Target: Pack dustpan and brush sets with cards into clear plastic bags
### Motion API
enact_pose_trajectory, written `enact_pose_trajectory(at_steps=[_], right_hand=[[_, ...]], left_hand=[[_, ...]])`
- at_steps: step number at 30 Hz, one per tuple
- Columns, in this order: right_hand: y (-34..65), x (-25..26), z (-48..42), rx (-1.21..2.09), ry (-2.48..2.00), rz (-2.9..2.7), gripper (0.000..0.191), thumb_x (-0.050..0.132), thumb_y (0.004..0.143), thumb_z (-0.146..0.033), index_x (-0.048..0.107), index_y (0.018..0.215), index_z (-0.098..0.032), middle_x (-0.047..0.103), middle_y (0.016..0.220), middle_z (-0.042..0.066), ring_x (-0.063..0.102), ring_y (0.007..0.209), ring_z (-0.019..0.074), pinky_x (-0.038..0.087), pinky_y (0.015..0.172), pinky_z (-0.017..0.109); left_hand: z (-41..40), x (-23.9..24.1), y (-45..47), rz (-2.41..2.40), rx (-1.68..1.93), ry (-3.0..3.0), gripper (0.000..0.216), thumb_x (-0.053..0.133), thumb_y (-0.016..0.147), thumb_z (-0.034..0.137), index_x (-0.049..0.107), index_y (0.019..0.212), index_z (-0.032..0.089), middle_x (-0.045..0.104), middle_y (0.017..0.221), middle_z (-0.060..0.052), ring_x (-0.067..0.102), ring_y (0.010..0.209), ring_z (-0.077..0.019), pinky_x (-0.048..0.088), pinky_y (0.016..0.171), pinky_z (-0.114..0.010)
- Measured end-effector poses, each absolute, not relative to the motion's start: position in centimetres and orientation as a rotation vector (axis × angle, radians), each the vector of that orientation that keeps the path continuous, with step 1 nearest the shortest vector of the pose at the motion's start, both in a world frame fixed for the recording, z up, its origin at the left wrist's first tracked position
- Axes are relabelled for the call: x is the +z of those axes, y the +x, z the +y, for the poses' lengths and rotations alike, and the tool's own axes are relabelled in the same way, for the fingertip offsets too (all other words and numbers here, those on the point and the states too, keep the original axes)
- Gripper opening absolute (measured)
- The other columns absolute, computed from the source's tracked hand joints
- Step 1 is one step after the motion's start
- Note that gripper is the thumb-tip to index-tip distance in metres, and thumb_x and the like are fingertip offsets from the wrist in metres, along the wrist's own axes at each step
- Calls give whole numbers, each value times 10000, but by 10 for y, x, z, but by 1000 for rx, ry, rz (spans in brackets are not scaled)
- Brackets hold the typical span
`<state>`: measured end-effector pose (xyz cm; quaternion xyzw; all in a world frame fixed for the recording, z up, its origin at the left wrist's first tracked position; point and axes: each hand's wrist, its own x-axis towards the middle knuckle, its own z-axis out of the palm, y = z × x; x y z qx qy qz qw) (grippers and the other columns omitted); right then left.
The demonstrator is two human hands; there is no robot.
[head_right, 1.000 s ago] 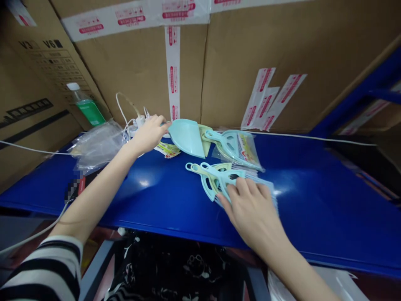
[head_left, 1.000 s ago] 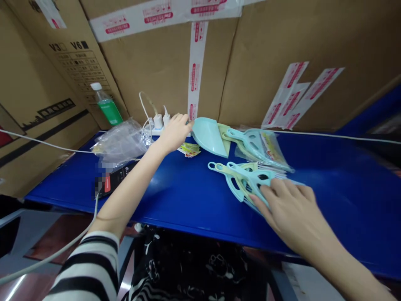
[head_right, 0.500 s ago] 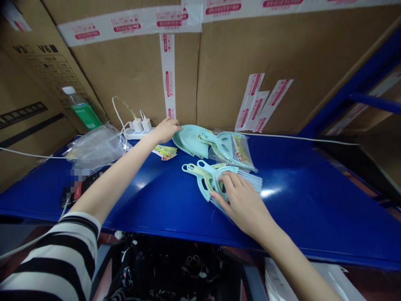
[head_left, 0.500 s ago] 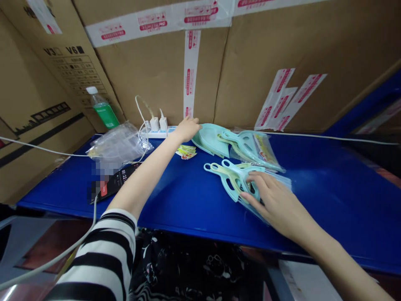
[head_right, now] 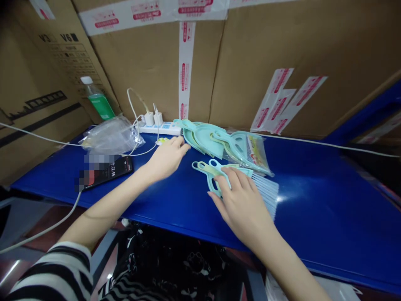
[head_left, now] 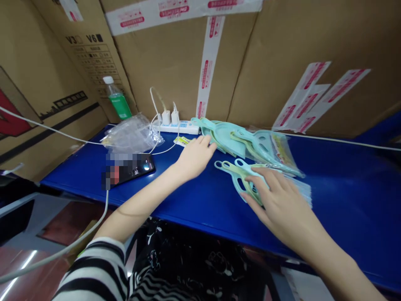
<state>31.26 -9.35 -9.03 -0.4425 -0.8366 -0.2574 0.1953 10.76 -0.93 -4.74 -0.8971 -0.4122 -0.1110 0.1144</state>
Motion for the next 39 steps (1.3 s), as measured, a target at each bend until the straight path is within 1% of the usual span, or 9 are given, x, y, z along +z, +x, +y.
enact_pose_trajectory(at_steps=[6, 9, 12, 14, 17, 19, 25, 29, 39], right_hand=[[289, -84, -101, -714, -1055, -2465, 361, 297, 1012, -270, 628, 966, -133, 651, 1038, 177, 592, 1025, 310, 494, 810, 432], [280, -83, -99, -682, -992, -2529, 359, 316, 1005, -250, 658, 950, -158, 676, 1026, 147, 601, 1034, 295, 497, 843, 436], [264, -79, -92, -670, -920, -2579, 334, 352, 992, -224, 673, 928, -161, 694, 989, 128, 611, 1024, 290, 492, 866, 439], [249, -74, -87, -678, -867, -2598, 318, 368, 985, -207, 674, 909, -160, 700, 961, 117, 623, 996, 283, 487, 867, 432], [226, -66, -84, -645, -823, -2611, 275, 407, 968, -181, 668, 883, -160, 703, 920, 99, 634, 952, 269, 474, 881, 415], [213, -64, -84, -590, -806, -2607, 244, 435, 956, -169, 663, 870, -160, 702, 906, 89, 635, 938, 264, 464, 893, 406], [200, -70, -87, -500, -778, -2608, 192, 481, 932, -143, 655, 854, -165, 696, 877, 74, 633, 895, 246, 466, 848, 374], [200, -74, -85, -478, -762, -2620, 238, 449, 933, -119, 645, 808, -166, 686, 836, 73, 626, 834, 233, 477, 806, 371], [206, -74, -87, -415, -781, -2597, 363, 333, 980, -115, 658, 825, -161, 696, 852, 76, 639, 855, 237, 482, 813, 383]], left_hand=[[-126, -67, -12, -1269, -764, -3285, 224, 411, 928, 142, 615, 894, 228, 667, 820, -51, 629, 735, -168, 539, 647, -255], [-160, -70, -95, -1443, -536, -3648, 197, 507, 898, 253, 686, 952, 316, 715, 763, 1, 662, 663, -161, 542, 630, -250], [-167, -63, -157, -2378, -778, -2918, 289, 480, 916, 384, 683, 739, 281, 640, 590, 14, 567, 468, -140, 430, 427, -223], [-156, -52, -178, -2524, -985, -2386, 303, 499, 897, 478, 675, 735, 293, 562, 497, 37, 500, 436, -133, 396, 410, -227], [-120, -32, -183, -2312, -999, -1982, 373, 443, 890, 578, 692, 1021, 333, 558, 511, 29, 471, 476, -140, 407, 426, -237], [-90, -21, -177, -2113, -715, -1868, 457, 358, 918, 552, 655, 1144, 288, 629, 600, 4, 505, 548, -154, 462, 498, -272], [-19, -27, -173, -2075, -266, -1836, 399, 324, 892, 237, 710, 916, 139, 697, 913, -141, 636, 881, -284, 510, 766, -405], [21, -37, -178, -2088, 128, -1943, 403, 337, 855, 170, 723, 954, 110, 687, 1064, -212, 602, 1072, -358, 462, 883, -451], [68, -24, -194, -2162, 378, -2246, 401, 470, 759, 240, 716, 1076, 240, 747, 1051, -27, 671, 972, -217, 465, 799, -224]])
